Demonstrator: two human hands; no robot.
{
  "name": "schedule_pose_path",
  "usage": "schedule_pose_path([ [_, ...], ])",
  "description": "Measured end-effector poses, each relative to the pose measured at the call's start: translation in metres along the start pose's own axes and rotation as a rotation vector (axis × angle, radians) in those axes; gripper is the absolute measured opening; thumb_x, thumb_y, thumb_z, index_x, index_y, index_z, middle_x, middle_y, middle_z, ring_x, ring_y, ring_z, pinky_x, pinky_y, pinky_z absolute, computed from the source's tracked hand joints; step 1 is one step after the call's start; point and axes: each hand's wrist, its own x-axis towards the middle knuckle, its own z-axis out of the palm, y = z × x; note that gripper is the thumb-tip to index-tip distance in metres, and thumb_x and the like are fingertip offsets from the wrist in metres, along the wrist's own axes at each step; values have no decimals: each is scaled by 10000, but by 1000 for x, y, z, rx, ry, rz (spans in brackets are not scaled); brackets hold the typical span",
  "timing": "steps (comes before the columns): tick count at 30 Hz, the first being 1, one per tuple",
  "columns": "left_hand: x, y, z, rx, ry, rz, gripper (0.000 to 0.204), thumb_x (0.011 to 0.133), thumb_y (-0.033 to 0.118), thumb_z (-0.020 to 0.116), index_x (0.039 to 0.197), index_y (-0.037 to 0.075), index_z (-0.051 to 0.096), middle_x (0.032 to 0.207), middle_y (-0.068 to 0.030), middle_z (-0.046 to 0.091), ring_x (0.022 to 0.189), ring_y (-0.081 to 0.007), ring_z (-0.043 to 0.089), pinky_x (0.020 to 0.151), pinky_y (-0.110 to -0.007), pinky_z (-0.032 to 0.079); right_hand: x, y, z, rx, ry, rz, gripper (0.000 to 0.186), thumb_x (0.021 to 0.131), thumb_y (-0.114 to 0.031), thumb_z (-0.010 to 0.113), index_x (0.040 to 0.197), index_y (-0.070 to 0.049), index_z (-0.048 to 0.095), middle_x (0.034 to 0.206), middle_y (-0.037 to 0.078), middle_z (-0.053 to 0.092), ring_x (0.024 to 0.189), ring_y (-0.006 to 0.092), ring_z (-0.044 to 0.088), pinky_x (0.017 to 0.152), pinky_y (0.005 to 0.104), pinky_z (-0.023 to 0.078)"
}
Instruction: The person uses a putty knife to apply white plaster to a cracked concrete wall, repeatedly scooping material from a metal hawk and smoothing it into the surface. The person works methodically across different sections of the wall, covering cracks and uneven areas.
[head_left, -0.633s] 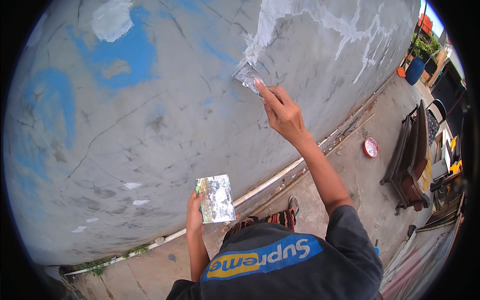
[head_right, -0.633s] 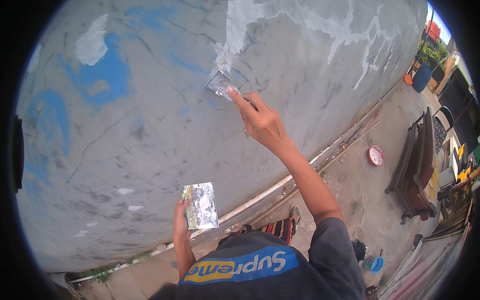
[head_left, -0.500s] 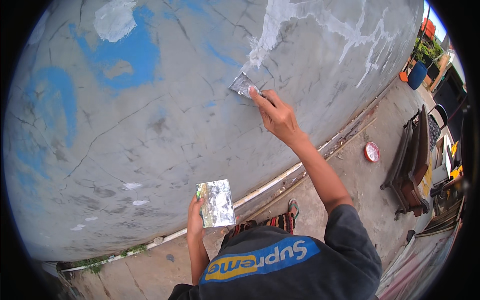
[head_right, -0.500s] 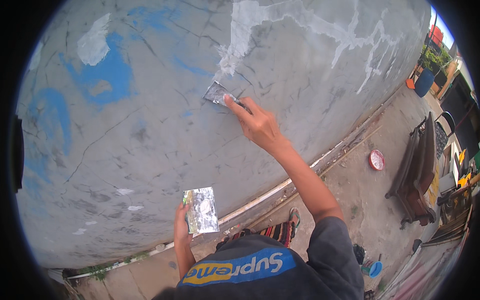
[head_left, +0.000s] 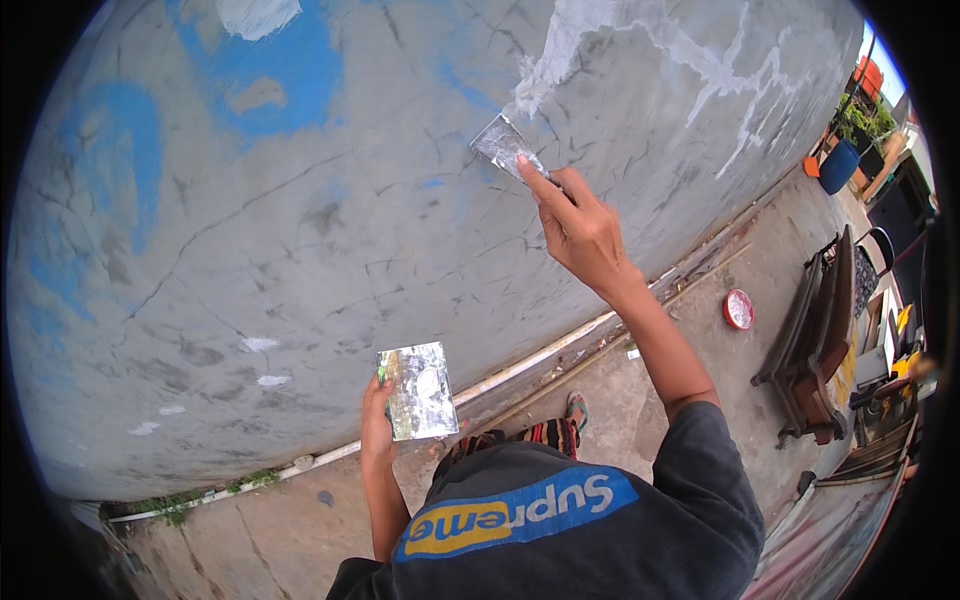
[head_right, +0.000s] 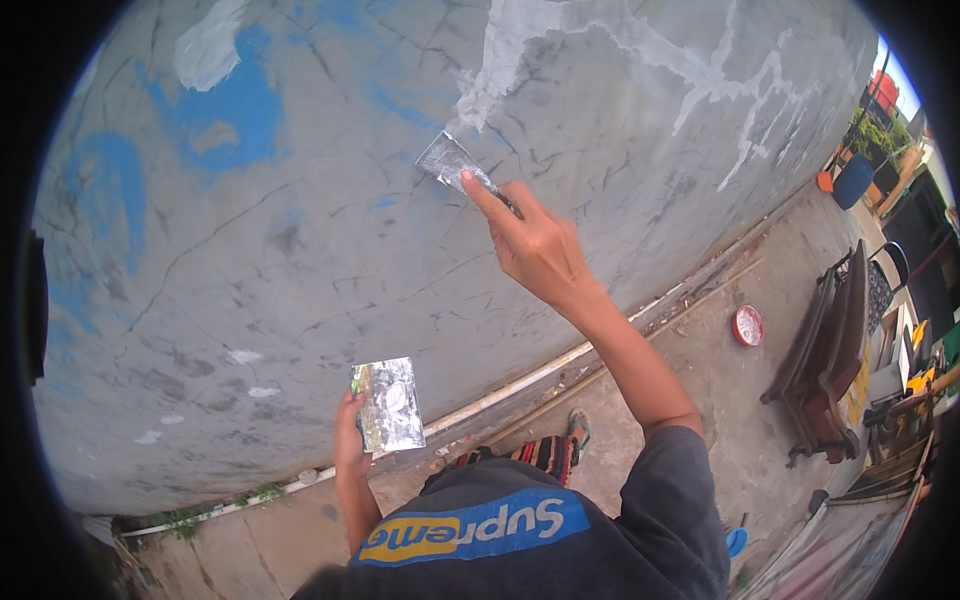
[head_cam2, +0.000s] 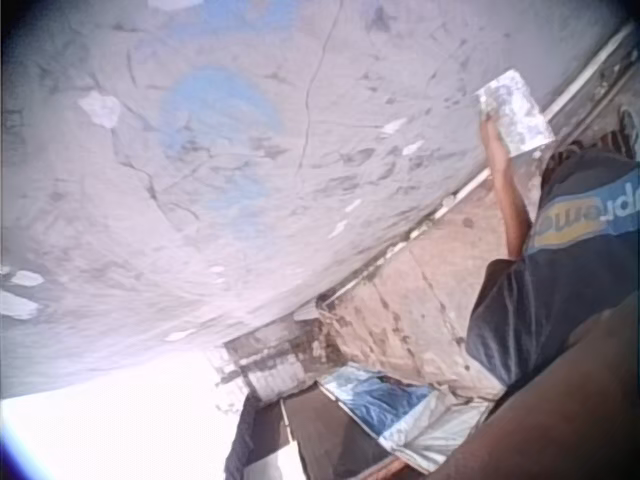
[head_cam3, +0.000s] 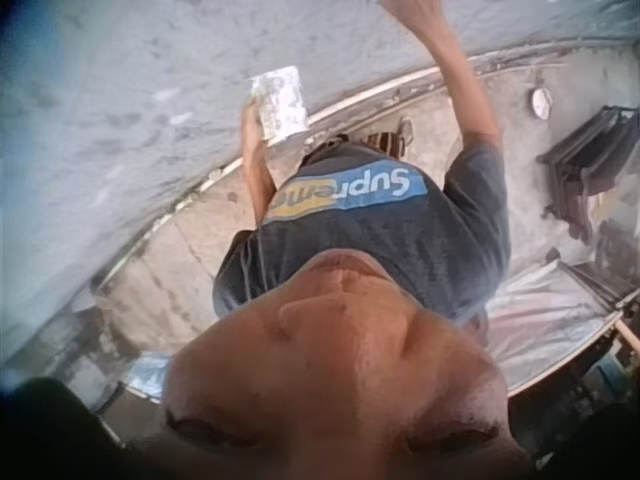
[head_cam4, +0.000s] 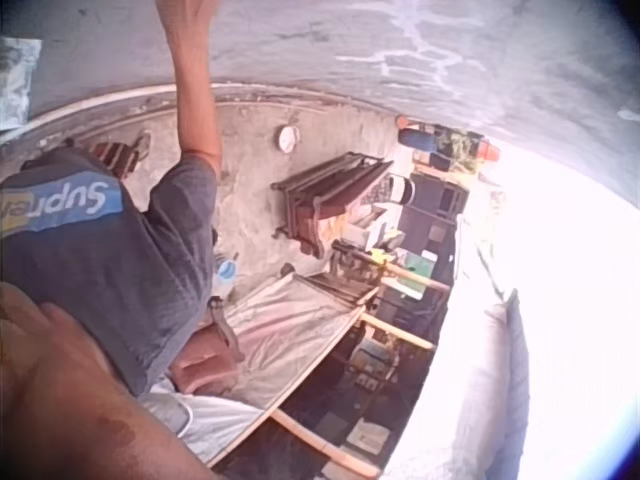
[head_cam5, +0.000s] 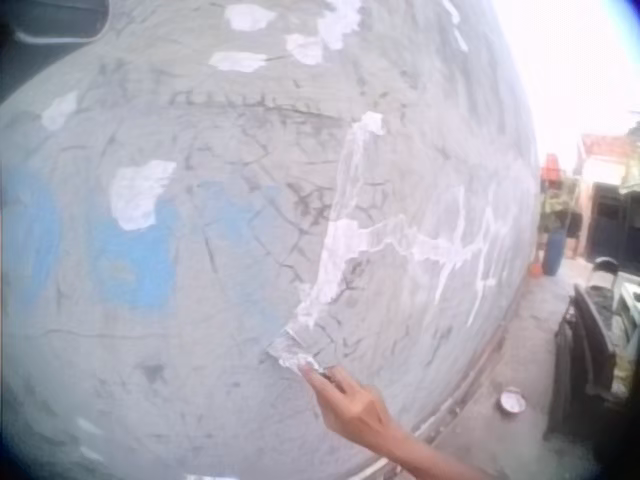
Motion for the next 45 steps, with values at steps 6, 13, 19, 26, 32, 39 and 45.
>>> schedule_pose_path([
  [6,-3,-1,1,-28,19,-1,438,973,207,468,1350,-17,489,1198,-91,607,1082,-165,585,930,-300,460,-25,-3,3,-78,-98,122,638,813,47,654,1402,-171,544,900,73,552,558,219,548,474,341,455],
  [13,2,-7,-4,-29,10,32,430,969,226,471,1325,-13,510,1187,-85,610,1076,-162,584,931,-298,454,-13,0,-29,-15,-75,66,658,787,61,659,1399,-156,549,881,63,557,563,206,544,469,327,454],
  [19,2,3,5,12,31,23,405,966,218,479,1311,8,509,1191,-87,608,1031,-160,617,883,-308,499,-3,32,13,-51,-16,-60,672,769,76,666,1391,-155,560,868,51,558,566,191,530,467,317,443],
  [26,-3,-2,-1,-22,4,22,455,977,232,472,1361,-12,486,1225,-88,601,1103,-162,577,944,-295,450,-28,30,-3,3,-48,19,644,780,63,671,1375,-164,578,860,43,556,553,187,517,454,308,427],
  [32,-2,-1,-1,-8,-25,41,446,981,224,469,1359,-13,487,1216,-88,602,1093,-160,576,941,-295,449,10,2,-23,-33,-108,9,616,805,64,663,1378,-144,570,859,57,550,550,203,510,477,318,443],
  [39,-2,-3,4,-30,54,6,431,974,214,467,1342,-7,502,1189,-86,609,1068,-161,585,918,-297,465,-12,7,-29,-110,-215,81,602,799,25,682,1365,-150,577,851,59,542,560,211,553,448,339,442],
  [45,-2,-5,0,-49,-1,37,428,971,212,463,1338,-3,507,1185,-81,614,1057,-162,594,914,-299,469,12,1,-35,-55,-44,-5,633,782,44,686,1371,-160,576,848,44,542,546,198,533,442,332,434],
])
